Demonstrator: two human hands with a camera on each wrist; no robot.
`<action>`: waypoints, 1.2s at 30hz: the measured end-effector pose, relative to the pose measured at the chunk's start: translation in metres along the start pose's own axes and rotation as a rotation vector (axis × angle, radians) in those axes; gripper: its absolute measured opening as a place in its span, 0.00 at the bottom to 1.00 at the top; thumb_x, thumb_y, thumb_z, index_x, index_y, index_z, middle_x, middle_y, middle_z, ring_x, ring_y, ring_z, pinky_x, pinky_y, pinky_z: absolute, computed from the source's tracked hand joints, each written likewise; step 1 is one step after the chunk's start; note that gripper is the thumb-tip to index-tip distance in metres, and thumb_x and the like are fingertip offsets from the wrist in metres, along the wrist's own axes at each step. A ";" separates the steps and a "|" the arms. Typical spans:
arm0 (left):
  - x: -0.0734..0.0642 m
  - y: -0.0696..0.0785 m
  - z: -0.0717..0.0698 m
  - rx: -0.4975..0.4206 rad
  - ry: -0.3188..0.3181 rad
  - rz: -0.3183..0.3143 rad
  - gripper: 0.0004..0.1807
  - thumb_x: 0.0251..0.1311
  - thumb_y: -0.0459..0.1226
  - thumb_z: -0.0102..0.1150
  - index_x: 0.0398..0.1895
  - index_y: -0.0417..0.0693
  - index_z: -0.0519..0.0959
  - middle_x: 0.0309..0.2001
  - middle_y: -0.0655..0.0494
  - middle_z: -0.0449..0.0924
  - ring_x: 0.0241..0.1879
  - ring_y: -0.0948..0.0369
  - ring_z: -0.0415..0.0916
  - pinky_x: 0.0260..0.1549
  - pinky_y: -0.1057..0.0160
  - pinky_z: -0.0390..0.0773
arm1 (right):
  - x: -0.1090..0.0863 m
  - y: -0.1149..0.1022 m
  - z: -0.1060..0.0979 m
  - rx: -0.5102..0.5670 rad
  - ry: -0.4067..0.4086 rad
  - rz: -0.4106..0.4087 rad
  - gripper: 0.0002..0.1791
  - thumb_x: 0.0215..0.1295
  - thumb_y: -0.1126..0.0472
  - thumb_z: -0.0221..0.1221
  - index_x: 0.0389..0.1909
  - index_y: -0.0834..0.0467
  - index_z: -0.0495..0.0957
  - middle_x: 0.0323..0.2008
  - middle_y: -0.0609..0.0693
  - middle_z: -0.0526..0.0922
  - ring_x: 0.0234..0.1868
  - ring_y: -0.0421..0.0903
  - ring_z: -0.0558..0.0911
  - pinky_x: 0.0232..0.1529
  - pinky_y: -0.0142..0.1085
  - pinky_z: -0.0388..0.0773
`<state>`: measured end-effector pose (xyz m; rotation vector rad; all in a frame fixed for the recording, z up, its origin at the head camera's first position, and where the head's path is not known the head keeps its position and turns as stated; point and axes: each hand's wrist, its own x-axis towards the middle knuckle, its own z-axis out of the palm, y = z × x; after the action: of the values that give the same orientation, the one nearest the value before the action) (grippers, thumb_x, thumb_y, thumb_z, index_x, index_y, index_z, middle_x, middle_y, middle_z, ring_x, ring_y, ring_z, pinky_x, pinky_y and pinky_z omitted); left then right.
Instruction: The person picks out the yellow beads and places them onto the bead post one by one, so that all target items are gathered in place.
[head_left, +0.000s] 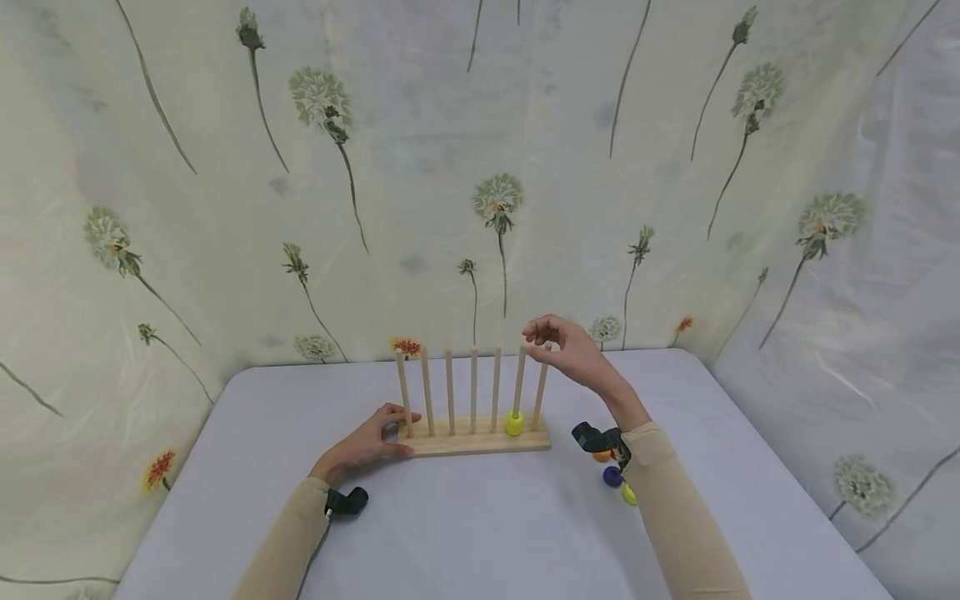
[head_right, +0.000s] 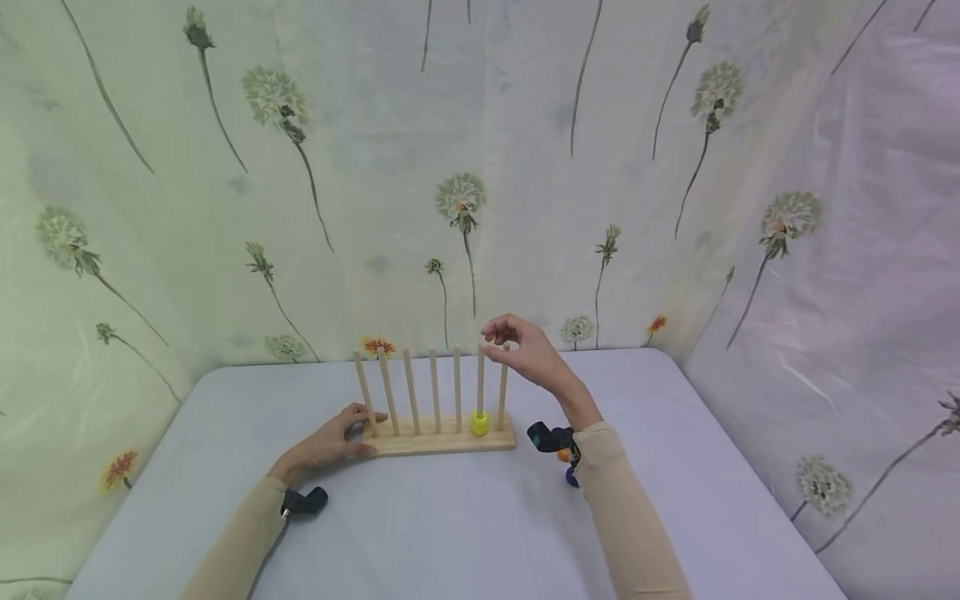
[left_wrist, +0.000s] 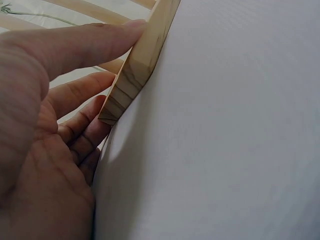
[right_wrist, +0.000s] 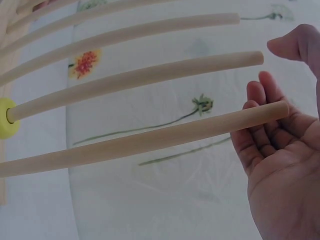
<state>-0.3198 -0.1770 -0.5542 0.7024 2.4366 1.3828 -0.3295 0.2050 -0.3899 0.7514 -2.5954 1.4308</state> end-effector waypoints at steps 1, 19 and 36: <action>0.000 -0.001 0.000 0.000 -0.003 -0.001 0.33 0.51 0.44 0.72 0.62 0.53 0.74 0.61 0.49 0.64 0.68 0.46 0.54 0.66 0.38 0.50 | 0.000 0.000 0.000 -0.001 0.000 -0.001 0.15 0.64 0.55 0.62 0.48 0.56 0.75 0.46 0.54 0.78 0.46 0.48 0.75 0.51 0.39 0.72; 0.003 0.003 0.006 -0.001 -0.002 0.016 0.32 0.52 0.40 0.71 0.62 0.50 0.74 0.61 0.47 0.64 0.68 0.45 0.54 0.66 0.37 0.50 | -0.031 0.002 -0.033 0.048 0.048 -0.015 0.16 0.65 0.58 0.62 0.50 0.59 0.73 0.49 0.52 0.75 0.51 0.50 0.75 0.49 0.24 0.73; 0.001 -0.001 0.001 0.006 -0.012 -0.012 0.33 0.50 0.45 0.72 0.62 0.53 0.74 0.61 0.49 0.64 0.68 0.46 0.54 0.67 0.38 0.51 | -0.138 0.086 -0.066 -0.159 0.090 0.241 0.19 0.65 0.56 0.62 0.51 0.61 0.72 0.49 0.57 0.77 0.45 0.35 0.74 0.45 0.21 0.74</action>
<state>-0.3207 -0.1763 -0.5549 0.6938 2.4328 1.3640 -0.2580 0.3491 -0.4612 0.3566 -2.7625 1.2578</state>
